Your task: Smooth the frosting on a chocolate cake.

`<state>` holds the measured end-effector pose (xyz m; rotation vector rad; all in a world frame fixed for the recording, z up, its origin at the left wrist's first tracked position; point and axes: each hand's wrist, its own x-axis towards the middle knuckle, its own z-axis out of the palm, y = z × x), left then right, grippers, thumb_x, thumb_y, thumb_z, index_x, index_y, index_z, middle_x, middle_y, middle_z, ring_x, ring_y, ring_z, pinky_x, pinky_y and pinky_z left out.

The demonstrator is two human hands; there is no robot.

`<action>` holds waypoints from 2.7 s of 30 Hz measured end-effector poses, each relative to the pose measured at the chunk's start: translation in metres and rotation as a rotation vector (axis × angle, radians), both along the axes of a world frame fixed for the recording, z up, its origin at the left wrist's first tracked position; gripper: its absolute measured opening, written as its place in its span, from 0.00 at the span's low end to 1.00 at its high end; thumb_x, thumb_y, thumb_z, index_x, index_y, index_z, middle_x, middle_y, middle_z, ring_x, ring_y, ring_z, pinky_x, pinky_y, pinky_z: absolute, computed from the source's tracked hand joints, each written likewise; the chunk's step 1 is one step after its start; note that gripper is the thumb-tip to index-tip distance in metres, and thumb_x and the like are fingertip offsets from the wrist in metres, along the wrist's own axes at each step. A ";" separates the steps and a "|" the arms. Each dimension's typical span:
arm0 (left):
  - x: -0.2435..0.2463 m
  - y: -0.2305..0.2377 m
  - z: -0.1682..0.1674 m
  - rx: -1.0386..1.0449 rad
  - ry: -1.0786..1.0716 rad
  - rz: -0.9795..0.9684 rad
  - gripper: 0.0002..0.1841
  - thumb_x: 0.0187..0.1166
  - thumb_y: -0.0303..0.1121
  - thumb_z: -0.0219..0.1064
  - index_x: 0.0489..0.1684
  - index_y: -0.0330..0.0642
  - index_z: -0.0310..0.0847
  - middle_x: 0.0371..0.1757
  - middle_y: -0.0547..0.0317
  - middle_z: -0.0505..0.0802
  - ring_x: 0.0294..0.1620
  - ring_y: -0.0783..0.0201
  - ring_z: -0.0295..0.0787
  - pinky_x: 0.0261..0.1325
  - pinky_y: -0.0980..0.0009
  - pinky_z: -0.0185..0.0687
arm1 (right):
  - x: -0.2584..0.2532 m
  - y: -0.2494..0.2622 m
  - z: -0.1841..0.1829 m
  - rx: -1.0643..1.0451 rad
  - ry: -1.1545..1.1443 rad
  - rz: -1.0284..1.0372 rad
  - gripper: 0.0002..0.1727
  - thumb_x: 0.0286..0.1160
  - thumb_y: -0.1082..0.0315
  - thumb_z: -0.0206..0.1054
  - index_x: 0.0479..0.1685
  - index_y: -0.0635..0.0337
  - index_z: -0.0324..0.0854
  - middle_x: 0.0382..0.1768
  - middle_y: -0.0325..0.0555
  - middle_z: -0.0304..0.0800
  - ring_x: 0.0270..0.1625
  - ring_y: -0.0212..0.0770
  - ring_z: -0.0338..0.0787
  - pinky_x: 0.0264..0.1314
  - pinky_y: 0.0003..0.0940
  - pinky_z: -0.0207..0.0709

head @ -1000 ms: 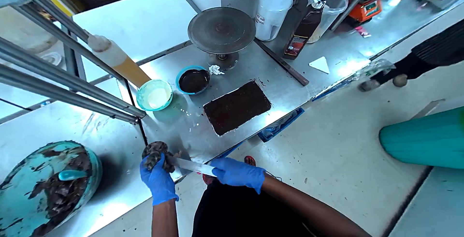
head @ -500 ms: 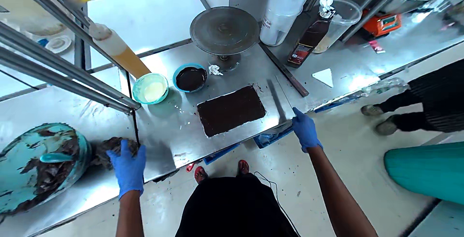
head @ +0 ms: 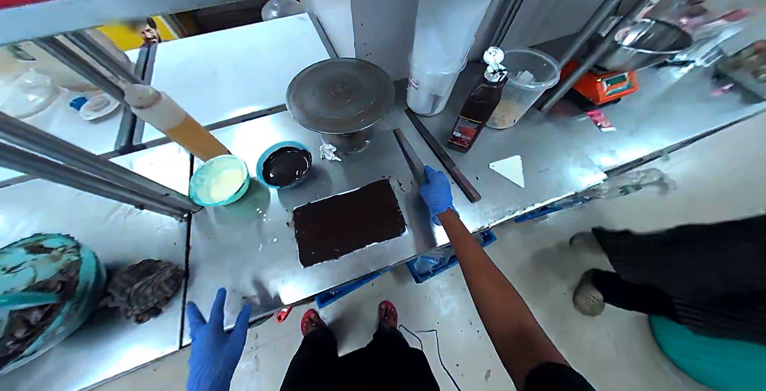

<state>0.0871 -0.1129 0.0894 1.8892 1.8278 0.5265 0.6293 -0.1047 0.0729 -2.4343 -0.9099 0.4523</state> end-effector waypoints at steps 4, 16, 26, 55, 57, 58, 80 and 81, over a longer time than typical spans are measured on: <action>-0.017 -0.026 -0.002 -0.008 0.053 0.075 0.40 0.73 0.57 0.66 0.87 0.48 0.67 0.93 0.26 0.42 0.93 0.26 0.39 0.86 0.32 0.52 | 0.012 0.031 0.000 0.006 0.017 0.069 0.31 0.71 0.72 0.68 0.79 0.57 0.77 0.66 0.66 0.84 0.70 0.65 0.84 0.67 0.66 0.78; -0.036 -0.045 0.008 -0.104 0.089 0.152 0.40 0.76 0.53 0.68 0.89 0.46 0.64 0.93 0.22 0.38 0.94 0.26 0.37 0.89 0.39 0.50 | 0.043 0.084 -0.010 0.121 -0.051 0.236 0.34 0.75 0.78 0.65 0.86 0.55 0.71 0.77 0.63 0.78 0.79 0.63 0.78 0.80 0.61 0.70; 0.033 -0.007 -0.005 -0.028 -0.247 -0.102 0.31 0.84 0.45 0.63 0.81 0.34 0.72 0.91 0.23 0.54 0.93 0.33 0.47 0.92 0.46 0.50 | 0.068 -0.029 0.046 0.408 -0.144 -0.100 0.24 0.80 0.66 0.69 0.72 0.68 0.80 0.68 0.68 0.84 0.70 0.63 0.84 0.74 0.61 0.76; 0.683 0.066 0.078 0.087 -0.611 -0.368 0.47 0.65 0.31 0.81 0.88 0.44 0.56 0.71 0.40 0.85 0.69 0.46 0.85 0.68 0.43 0.83 | 0.263 0.023 0.152 0.758 -0.400 0.830 0.19 0.84 0.68 0.57 0.63 0.64 0.89 0.68 0.53 0.90 0.76 0.51 0.85 0.85 0.49 0.71; 0.684 0.064 0.075 0.129 -0.646 -0.387 0.40 0.75 0.30 0.72 0.89 0.45 0.54 0.74 0.45 0.84 0.72 0.52 0.84 0.72 0.48 0.82 | 0.259 0.022 0.134 0.820 -0.580 0.812 0.20 0.84 0.67 0.57 0.65 0.64 0.88 0.71 0.54 0.88 0.78 0.54 0.83 0.87 0.51 0.68; 0.684 0.063 0.073 0.128 -0.682 -0.390 0.38 0.79 0.30 0.69 0.90 0.46 0.54 0.75 0.47 0.83 0.73 0.55 0.84 0.74 0.50 0.81 | 0.256 0.023 0.128 0.835 -0.621 0.786 0.21 0.84 0.66 0.56 0.66 0.64 0.87 0.72 0.54 0.87 0.79 0.55 0.82 0.87 0.51 0.67; 0.687 0.065 0.076 0.017 -0.530 -0.236 0.51 0.59 0.48 0.85 0.87 0.54 0.56 0.68 0.44 0.87 0.63 0.46 0.88 0.60 0.41 0.85 | 0.351 0.029 0.066 0.980 1.219 -0.619 0.43 0.89 0.33 0.40 0.95 0.51 0.40 0.89 0.60 0.55 0.78 0.59 0.77 0.71 0.53 0.78; 0.688 0.064 0.079 0.023 -0.539 -0.238 0.50 0.60 0.47 0.85 0.86 0.51 0.57 0.68 0.43 0.87 0.64 0.47 0.88 0.62 0.42 0.85 | 0.358 0.041 0.066 0.985 1.209 -0.599 0.43 0.90 0.34 0.40 0.95 0.51 0.41 0.89 0.59 0.56 0.77 0.57 0.77 0.71 0.52 0.78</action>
